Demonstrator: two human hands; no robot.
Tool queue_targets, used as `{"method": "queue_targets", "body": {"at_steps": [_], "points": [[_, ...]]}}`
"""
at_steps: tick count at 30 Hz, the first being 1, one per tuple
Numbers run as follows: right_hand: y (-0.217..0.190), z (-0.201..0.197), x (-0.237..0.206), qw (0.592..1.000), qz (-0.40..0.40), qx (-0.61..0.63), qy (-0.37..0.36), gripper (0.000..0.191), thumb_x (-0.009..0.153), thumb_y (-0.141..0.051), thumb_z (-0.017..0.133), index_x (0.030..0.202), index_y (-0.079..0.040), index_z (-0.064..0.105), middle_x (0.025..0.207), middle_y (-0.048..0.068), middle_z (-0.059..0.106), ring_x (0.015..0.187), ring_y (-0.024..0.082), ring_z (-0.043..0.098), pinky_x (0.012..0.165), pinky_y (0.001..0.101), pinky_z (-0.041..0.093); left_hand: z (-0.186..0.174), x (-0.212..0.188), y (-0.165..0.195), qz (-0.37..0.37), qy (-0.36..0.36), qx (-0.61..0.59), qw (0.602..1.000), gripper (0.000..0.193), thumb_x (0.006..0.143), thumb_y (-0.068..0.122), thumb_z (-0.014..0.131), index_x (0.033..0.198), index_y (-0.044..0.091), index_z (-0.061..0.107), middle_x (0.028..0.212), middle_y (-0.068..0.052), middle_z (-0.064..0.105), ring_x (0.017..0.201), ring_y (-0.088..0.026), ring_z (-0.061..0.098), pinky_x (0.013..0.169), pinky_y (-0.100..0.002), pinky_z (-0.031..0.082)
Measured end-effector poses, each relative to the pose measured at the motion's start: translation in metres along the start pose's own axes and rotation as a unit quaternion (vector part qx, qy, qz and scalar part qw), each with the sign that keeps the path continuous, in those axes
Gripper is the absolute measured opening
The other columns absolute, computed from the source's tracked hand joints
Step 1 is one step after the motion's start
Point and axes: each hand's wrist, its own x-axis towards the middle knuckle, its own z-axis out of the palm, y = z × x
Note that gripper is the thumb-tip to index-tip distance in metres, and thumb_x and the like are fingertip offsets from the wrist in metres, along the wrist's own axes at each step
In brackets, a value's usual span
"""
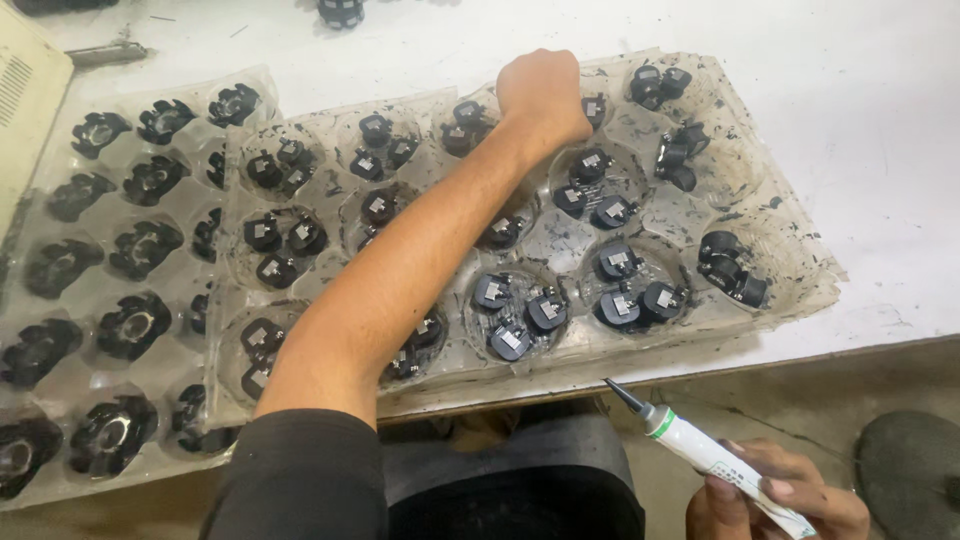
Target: The person sits at a workbench with trays of black plastic plug components. They pick up one component at a time, squeeze adhesive from a tube onto each part, and place it back into the tray, occasionally wiping the tube nozzle with a blue cloth.
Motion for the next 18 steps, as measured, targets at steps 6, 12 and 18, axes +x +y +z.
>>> {"method": "queue_targets", "body": {"at_steps": [6, 12, 18], "points": [[-0.003, -0.008, 0.000, 0.998, 0.063, -0.020, 0.013, 0.040, 0.099, 0.002, 0.065, 0.124, -0.012, 0.037, 0.114, 0.027, 0.065, 0.102, 0.036, 0.073, 0.088, 0.0390, 0.066, -0.046, -0.047, -0.016, 0.070, 0.058, -0.270, 0.959, 0.030, 0.068, 0.024, 0.085, 0.090, 0.008, 0.072, 0.085, -0.008, 0.076, 0.080, -0.023, 0.076, 0.072, -0.036, 0.062], [0.016, -0.002, 0.002, 0.990, 0.040, 0.127, -0.044, 0.044, 0.096, 0.002, 0.068, 0.124, -0.013, 0.038, 0.118, 0.027, 0.065, 0.110, 0.038, 0.072, 0.089, 0.0391, 0.068, -0.079, -0.184, -0.022, -0.075, -0.104, -0.577, 0.807, 0.052, 0.063, -0.001, 0.084, 0.107, 0.011, 0.059, 0.108, -0.008, 0.068, 0.093, -0.017, 0.076, 0.070, -0.026, 0.065], [0.002, 0.002, 0.022, 0.944, 0.073, 0.273, -0.168, 0.029, 0.090, -0.001, 0.067, 0.112, -0.008, 0.049, 0.120, 0.031, 0.064, 0.112, 0.040, 0.070, 0.092, 0.0481, 0.067, -0.069, -0.319, -0.001, -0.096, 0.155, -0.487, 0.854, 0.036, 0.067, 0.003, 0.101, 0.096, 0.003, 0.080, 0.109, -0.015, 0.062, 0.086, -0.020, 0.064, 0.071, -0.027, 0.060]]}}
